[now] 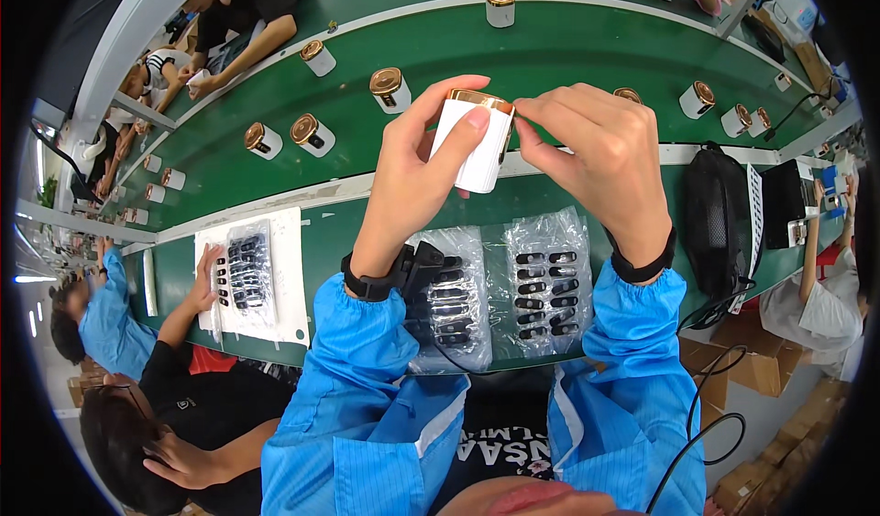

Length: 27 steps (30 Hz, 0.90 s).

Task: Applying labels and protective stickers to electronic device housings on an assembly line.

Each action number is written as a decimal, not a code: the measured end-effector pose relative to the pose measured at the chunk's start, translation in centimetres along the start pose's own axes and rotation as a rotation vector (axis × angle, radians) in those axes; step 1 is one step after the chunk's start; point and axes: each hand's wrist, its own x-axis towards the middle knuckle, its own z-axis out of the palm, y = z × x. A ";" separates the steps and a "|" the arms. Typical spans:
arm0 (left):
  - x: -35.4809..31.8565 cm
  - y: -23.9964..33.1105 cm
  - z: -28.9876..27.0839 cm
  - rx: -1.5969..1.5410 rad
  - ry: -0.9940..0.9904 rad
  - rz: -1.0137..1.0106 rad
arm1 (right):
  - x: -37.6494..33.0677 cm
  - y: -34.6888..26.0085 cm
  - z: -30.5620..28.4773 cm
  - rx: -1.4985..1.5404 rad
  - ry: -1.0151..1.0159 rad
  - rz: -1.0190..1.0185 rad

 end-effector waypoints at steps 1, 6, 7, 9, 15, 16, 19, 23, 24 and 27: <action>-0.1 0.0 0.0 -0.002 0.005 0.005 | 0.0 -0.1 0.0 0.001 0.004 -0.005; 0.0 0.0 0.2 -0.011 0.028 0.025 | 0.1 -0.3 0.3 -0.011 0.028 -0.010; 0.0 0.0 0.3 -0.015 0.034 0.023 | 0.1 -0.3 0.3 -0.022 0.022 -0.009; 0.0 -0.1 0.4 -0.018 0.038 0.027 | 0.1 -0.2 0.5 -0.022 0.049 -0.014; 0.0 -0.1 0.5 -0.046 0.060 0.036 | 0.0 0.0 1.0 -0.023 0.076 -0.024; 0.0 -0.1 0.5 -0.047 0.061 0.037 | 0.0 0.1 1.1 -0.027 0.083 -0.029; 0.0 -0.4 0.7 -0.059 0.075 0.068 | 0.0 0.0 1.4 -0.036 0.098 -0.039; 0.2 -1.2 0.0 -0.038 0.088 0.078 | 0.0 0.0 1.4 -0.052 0.072 -0.031; 0.3 -1.5 -0.5 -0.048 0.088 0.082 | 0.0 -0.1 1.5 -0.019 0.047 -0.022; 1.1 -1.8 -2.9 0.109 -0.107 0.057 | -0.2 -0.2 2.1 0.035 -0.008 -0.013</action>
